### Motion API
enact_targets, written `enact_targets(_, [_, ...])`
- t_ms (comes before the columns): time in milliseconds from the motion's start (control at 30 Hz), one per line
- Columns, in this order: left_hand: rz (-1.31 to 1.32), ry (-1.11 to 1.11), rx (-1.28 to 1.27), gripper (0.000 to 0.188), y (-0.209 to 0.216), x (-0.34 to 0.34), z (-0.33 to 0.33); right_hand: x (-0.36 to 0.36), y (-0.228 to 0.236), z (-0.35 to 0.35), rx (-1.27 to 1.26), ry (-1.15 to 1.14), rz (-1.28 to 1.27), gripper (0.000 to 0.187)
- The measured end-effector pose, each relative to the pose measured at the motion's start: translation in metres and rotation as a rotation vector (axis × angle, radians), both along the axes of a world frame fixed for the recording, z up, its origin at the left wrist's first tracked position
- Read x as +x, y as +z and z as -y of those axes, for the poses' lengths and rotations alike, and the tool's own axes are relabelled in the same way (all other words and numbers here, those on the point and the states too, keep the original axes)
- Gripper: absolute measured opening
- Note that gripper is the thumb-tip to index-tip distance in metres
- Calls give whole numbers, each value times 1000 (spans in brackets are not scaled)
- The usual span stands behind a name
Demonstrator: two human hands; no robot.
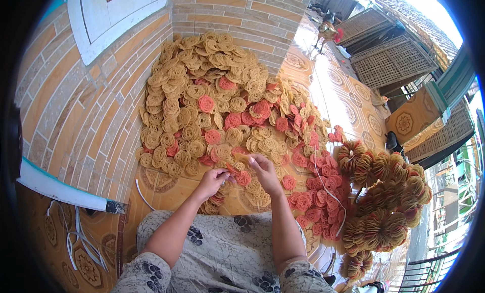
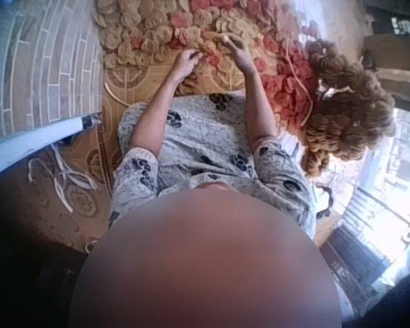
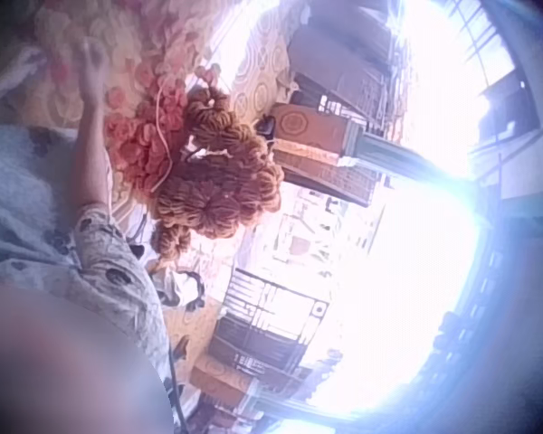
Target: The person sits on a tiled floor and repeatedly picks up small, flat, rose-shaped items in yellow and pink, threading them onto a white string. The person alternates colors and accumulates a growing strand of items.
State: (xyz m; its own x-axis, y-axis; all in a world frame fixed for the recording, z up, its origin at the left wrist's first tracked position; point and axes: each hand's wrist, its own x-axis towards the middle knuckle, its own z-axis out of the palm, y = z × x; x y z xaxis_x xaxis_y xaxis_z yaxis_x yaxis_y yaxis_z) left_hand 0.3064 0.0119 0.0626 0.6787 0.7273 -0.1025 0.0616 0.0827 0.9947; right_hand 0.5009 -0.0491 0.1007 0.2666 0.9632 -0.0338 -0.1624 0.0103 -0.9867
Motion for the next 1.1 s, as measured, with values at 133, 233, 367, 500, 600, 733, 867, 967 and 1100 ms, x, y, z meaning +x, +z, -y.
enact_targets(133, [-224, -64, 119, 25, 3, -1, 0, -7, 9, 0, 12, -6, -8, 13])
enact_targets(233, [-198, 295, 509, 27, 13, 1, 2, -14, 14, -2, -48, -78, 237, 22])
enact_targets(367, [-116, 182, 570, 34, 29, -4, -7, -25, 21, -3, 102, -82, 389, 26])
enact_targets(500, [-344, 97, 608, 31, 32, 0, 8, -26, 28, -3, 144, -81, 391, 27])
enact_targets(600, [-153, 296, 744, 25, 29, 7, 11, -22, 32, -3, 127, -90, 305, 28])
enact_targets(733, [-235, 92, 547, 17, 26, 4, 8, -22, 28, -3, 150, -89, 262, 27])
enact_targets(867, [-428, 114, 738, 13, 27, -4, 4, -25, 16, -9, 164, -108, 248, 30])
enact_targets(967, [-424, -50, 485, 16, 32, -6, -6, -26, 8, -15, 196, -156, 168, 34])
enact_targets(1100, [-538, -65, 581, 22, 37, -12, -8, -25, 5, -18, 155, -214, 62, 38])
